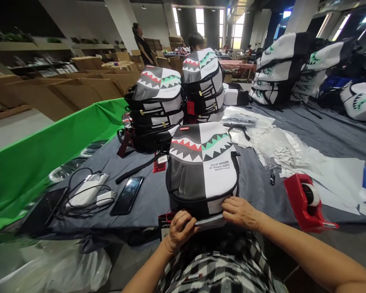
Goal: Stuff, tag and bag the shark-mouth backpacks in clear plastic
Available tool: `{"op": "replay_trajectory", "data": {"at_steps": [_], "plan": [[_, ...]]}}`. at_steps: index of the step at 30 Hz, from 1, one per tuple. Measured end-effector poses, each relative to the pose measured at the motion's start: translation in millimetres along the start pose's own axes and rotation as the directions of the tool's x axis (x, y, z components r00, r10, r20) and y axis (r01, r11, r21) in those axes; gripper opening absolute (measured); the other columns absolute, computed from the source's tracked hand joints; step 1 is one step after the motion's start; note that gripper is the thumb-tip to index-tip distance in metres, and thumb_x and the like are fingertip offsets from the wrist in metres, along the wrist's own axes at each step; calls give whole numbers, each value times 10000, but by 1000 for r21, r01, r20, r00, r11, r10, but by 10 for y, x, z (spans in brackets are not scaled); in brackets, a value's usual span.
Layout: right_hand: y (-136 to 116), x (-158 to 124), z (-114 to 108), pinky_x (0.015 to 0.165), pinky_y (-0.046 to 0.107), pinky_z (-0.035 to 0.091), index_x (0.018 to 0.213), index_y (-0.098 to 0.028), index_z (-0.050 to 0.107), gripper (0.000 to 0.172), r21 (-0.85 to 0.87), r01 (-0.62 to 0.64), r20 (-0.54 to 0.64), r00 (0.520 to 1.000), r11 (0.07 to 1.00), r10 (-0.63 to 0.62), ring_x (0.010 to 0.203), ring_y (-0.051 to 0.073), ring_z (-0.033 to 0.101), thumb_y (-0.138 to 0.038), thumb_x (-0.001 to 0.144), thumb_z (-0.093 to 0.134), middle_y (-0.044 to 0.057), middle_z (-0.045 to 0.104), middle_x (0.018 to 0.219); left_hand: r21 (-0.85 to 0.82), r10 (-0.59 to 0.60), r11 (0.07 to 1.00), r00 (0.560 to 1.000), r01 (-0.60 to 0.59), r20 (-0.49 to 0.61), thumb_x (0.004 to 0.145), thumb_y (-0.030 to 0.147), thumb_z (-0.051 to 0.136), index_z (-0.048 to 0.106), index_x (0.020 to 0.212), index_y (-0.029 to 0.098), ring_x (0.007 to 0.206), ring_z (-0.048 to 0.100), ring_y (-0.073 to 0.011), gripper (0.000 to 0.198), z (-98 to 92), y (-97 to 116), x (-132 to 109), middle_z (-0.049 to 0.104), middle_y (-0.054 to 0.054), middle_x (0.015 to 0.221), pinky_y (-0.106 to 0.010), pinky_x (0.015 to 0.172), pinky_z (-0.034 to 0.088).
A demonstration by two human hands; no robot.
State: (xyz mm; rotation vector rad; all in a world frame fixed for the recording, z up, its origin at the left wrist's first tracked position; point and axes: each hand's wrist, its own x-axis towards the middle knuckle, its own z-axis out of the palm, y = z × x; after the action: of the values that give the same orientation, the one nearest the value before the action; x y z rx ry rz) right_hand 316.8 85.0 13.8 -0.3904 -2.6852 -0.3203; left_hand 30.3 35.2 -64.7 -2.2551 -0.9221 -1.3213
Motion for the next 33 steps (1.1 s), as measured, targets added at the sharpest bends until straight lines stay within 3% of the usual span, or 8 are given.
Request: {"op": "replay_trajectory", "data": {"at_steps": [5, 9, 12, 17, 20, 24, 28, 33], "plan": [[35, -9, 17, 669, 290, 408, 780, -207, 582, 312, 43, -41, 138, 990, 998, 34, 687, 150, 530, -236, 1038, 408, 30, 637, 809, -42, 43, 998, 989, -37, 145, 950, 335, 611, 618, 887, 205, 750, 604, -146, 145, -70, -80, 113, 654, -38, 835, -285, 719, 529], [80, 52, 22, 640, 292, 380, 922, -204, 634, 171, 100, -43, 215, 976, 994, 20, 658, 161, 527, -259, 1011, 498, 10, 632, 738, -49, 81, 997, 930, -67, 360, 996, 306, 540, 623, 1013, 199, 654, 536, -153, 136, -159, -70, 244, 634, 5, 726, -306, 631, 411], [148, 173, -86, 653, 298, 383, 949, -208, 646, 205, 196, -45, 242, 970, 980, -3, 668, 164, 546, -259, 1027, 463, 11, 663, 743, -97, 86, 994, 881, -46, 466, 994, 273, 543, 610, 941, 195, 674, 519, -162, 116, -279, -114, 422, 620, 6, 727, -310, 612, 357], [361, 535, -623, 692, 287, 401, 949, -203, 626, 335, 408, -128, 259, 966, 904, 20, 738, 169, 575, -465, 1031, 436, 43, 670, 823, -243, 88, 966, 765, 92, 638, 952, 276, 623, 582, 879, 218, 791, 541, -161, 102, -664, -374, 1118, 632, 13, 818, -289, 685, 378], [466, 767, -967, 666, 284, 379, 942, -196, 598, 393, 348, -167, 197, 975, 923, 102, 707, 171, 542, -588, 911, 599, 37, 635, 816, -197, 72, 976, 724, 89, 686, 825, 425, 771, 566, 848, 210, 809, 545, -177, 297, -904, -453, 1650, 630, 9, 832, -294, 701, 387], [484, 977, -1178, 624, 280, 315, 772, -211, 510, 327, 137, -225, -44, 972, 965, 233, 615, 153, 470, -467, 863, 692, -9, 561, 680, 5, 43, 998, 801, -57, 597, 544, 633, 886, 500, 747, 208, 715, 515, -196, 609, -1049, -379, 2142, 575, 11, 734, -314, 645, 361], [422, 1078, -1217, 607, 282, 291, 720, -222, 442, 295, 13, -280, -357, 895, 960, 267, 592, 151, 443, -367, 944, 568, -13, 513, 628, 83, 87, 988, 910, -131, 405, 808, 505, 764, 449, 715, 217, 640, 475, -174, 437, -1059, -353, 2364, 524, 24, 659, -301, 608, 344], [350, 1097, -1285, 598, 284, 297, 787, -216, 455, 453, 5, -253, -262, 933, 967, 245, 595, 155, 426, -636, 885, 594, -2, 525, 674, 241, 199, 940, 961, -243, 191, 995, 186, 431, 466, 737, 212, 635, 459, -196, 261, -998, -411, 2396, 521, -15, 658, -311, 595, 363]]}}
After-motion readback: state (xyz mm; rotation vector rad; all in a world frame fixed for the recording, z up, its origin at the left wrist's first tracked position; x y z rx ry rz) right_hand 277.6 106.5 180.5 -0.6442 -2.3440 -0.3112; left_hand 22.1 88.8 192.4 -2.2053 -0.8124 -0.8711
